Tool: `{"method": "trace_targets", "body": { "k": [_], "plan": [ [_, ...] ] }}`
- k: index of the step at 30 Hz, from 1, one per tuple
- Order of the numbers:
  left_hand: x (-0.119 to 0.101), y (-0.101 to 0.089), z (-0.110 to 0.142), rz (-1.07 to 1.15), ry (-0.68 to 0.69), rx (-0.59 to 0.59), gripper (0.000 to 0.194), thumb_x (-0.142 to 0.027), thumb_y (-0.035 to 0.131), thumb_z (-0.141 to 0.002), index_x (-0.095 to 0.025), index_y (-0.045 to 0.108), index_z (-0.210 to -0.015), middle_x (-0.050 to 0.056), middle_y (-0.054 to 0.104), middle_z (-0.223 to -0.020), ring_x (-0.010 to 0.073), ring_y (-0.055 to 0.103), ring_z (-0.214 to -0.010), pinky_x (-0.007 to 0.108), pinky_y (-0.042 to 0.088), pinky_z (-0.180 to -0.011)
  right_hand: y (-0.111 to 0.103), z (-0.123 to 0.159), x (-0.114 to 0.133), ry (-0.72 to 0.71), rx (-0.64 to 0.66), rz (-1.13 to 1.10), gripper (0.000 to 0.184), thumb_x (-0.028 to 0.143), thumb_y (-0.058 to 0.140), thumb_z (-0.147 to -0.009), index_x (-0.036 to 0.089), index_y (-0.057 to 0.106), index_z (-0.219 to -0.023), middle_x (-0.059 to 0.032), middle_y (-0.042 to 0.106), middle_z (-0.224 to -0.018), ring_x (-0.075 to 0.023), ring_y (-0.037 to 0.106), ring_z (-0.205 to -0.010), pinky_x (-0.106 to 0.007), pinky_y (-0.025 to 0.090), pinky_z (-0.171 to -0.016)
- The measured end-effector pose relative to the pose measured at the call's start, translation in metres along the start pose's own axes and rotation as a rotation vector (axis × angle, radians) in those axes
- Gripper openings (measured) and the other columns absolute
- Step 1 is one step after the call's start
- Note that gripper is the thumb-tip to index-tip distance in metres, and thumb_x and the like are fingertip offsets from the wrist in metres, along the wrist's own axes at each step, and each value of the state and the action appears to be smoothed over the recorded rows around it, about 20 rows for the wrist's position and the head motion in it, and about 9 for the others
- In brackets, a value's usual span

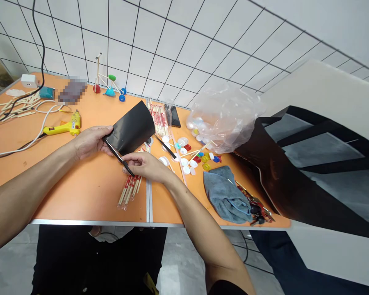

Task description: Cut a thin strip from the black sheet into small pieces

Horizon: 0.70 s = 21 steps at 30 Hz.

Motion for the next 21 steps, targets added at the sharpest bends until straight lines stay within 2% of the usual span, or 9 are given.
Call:
{"method": "trace_targets", "body": {
  "k": [7,11,16,21],
  "plan": [
    [0.002,-0.006,-0.003,-0.072,-0.003,0.052,0.033,-0.042,0.078,-0.092,-0.015,0.069,-0.078,0.009,0.075,-0.063,0.0187,0.073,-0.052,0.024,0.058,-0.050,-0.001,0.000,-0.001,0.020,-0.017,-0.047,0.045,0.046,0.085,-0.078,0.015,0.079,-0.109,0.0063,0.054,-0.065,-0.0101,0.043,-0.060,-0.026,0.032,-0.059],
    [0.001,-0.005,-0.003,-0.085,0.013,0.072,0.028,-0.036,0.083,-0.089,-0.015,0.067,-0.078,0.008,0.076,-0.064,0.0180,0.074,-0.053,0.022,0.058,-0.051,-0.002,0.000,-0.002,0.004,-0.038,-0.029,0.044,0.046,0.084,-0.080,0.015,0.080,-0.110,0.0045,0.059,-0.067,-0.0106,0.046,-0.062,-0.026,0.034,-0.058],
    [-0.009,-0.009,-0.003,-0.038,0.081,-0.023,0.025,-0.025,0.079,-0.092,-0.016,0.063,-0.076,0.004,0.073,-0.060,0.0147,0.072,-0.051,0.021,0.058,-0.052,-0.011,0.008,-0.002,0.032,-0.043,-0.004,0.051,0.047,0.087,-0.080,0.015,0.079,-0.119,0.0009,0.066,-0.077,-0.0131,0.057,-0.071,-0.026,0.045,-0.064],
    [-0.016,-0.017,-0.003,-0.032,0.133,-0.081,0.022,-0.024,0.080,-0.091,-0.015,0.064,-0.080,0.005,0.077,-0.066,0.0143,0.074,-0.053,0.019,0.056,-0.053,-0.030,0.022,0.008,-0.017,-0.093,-0.028,0.050,0.048,0.089,-0.080,0.019,0.081,-0.120,-0.0010,0.070,-0.086,-0.0132,0.062,-0.076,-0.028,0.054,-0.073]
  ]
}}
Point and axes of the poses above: each hand's wrist, its own z-axis away from the middle knuckle, its own y-axis out of the palm, x = y × z, the point moved 4 cm from there along -z, towards the middle knuckle
